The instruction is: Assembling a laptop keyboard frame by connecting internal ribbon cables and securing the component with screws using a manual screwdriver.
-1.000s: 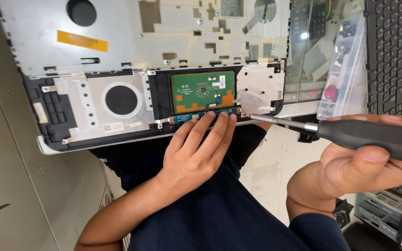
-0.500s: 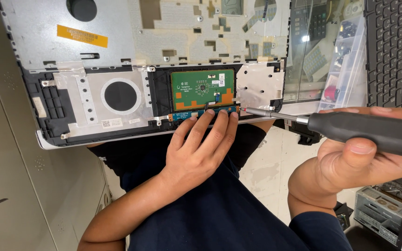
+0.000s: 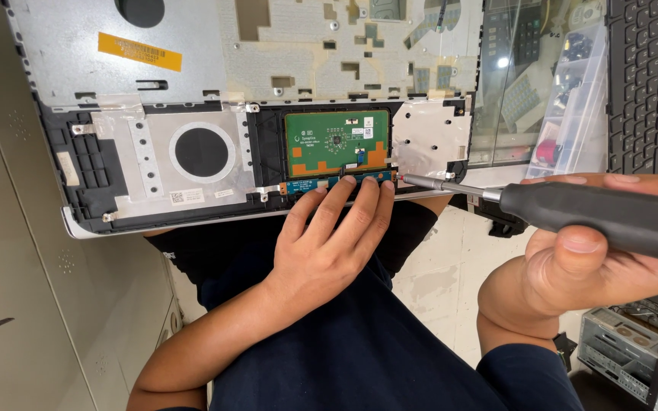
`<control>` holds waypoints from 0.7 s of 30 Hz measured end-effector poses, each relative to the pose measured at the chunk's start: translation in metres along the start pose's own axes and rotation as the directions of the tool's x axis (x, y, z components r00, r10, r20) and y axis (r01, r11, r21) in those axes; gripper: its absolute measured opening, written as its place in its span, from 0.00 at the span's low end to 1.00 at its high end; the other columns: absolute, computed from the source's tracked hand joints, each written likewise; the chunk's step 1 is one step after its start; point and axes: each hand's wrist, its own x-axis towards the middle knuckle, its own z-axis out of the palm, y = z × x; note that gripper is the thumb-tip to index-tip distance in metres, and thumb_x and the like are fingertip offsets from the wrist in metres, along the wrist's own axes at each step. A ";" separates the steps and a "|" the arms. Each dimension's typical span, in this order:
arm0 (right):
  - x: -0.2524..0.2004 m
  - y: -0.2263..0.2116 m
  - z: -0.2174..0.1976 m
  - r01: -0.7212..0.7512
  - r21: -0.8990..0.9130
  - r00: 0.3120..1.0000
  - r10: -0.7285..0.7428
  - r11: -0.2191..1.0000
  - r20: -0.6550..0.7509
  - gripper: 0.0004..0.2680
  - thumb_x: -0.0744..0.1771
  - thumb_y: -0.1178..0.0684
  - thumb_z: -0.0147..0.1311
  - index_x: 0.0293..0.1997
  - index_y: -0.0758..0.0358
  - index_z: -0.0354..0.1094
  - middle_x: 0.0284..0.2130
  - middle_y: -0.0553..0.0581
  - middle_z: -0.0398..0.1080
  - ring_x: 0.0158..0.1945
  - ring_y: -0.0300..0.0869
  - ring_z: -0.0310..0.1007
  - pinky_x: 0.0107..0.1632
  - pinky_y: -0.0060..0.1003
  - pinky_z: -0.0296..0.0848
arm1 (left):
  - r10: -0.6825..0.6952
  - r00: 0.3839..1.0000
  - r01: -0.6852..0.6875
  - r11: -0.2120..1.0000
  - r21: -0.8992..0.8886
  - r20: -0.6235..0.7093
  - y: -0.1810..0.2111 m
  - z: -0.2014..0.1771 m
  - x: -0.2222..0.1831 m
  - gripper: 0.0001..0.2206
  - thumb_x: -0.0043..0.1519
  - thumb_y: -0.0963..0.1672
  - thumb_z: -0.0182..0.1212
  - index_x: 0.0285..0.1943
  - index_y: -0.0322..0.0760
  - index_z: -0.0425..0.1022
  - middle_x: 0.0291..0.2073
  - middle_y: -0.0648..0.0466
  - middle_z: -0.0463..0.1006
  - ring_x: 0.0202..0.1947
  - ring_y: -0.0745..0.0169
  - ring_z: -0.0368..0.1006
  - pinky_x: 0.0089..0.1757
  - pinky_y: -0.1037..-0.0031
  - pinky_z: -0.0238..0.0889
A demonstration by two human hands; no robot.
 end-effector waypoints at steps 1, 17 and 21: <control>0.001 -0.006 0.003 0.002 0.001 1.000 -0.002 1.000 0.017 0.21 0.70 0.37 0.51 0.51 0.68 0.50 0.44 0.62 0.54 0.37 0.55 0.59 0.29 0.50 0.74 | -0.001 1.000 0.001 1.000 -0.011 0.018 0.000 -0.001 0.000 0.08 0.72 0.43 0.55 0.54 0.47 0.81 0.49 0.61 0.76 0.49 0.67 0.76 0.49 0.74 0.67; 0.052 0.006 -0.044 0.072 0.185 0.875 -0.151 0.980 0.459 0.27 0.62 0.46 0.69 0.54 0.73 0.51 0.41 0.68 0.62 0.38 0.51 0.68 0.44 0.44 0.67 | 0.076 0.997 -0.025 0.571 -0.821 0.022 -0.008 -0.021 0.086 0.20 0.73 0.53 0.42 0.61 0.35 0.66 0.46 0.51 0.74 0.49 0.53 0.75 0.45 0.66 0.64; 0.075 0.031 -0.092 -0.054 0.187 0.641 -0.110 0.981 0.760 0.29 0.64 0.50 0.56 0.72 0.75 0.53 0.69 0.68 0.55 0.53 0.48 0.70 0.56 0.35 0.71 | 0.256 0.956 0.035 0.394 -0.918 0.146 -0.029 -0.028 0.095 0.15 0.76 0.47 0.54 0.69 0.38 0.62 0.47 0.51 0.72 0.49 0.51 0.74 0.49 0.67 0.69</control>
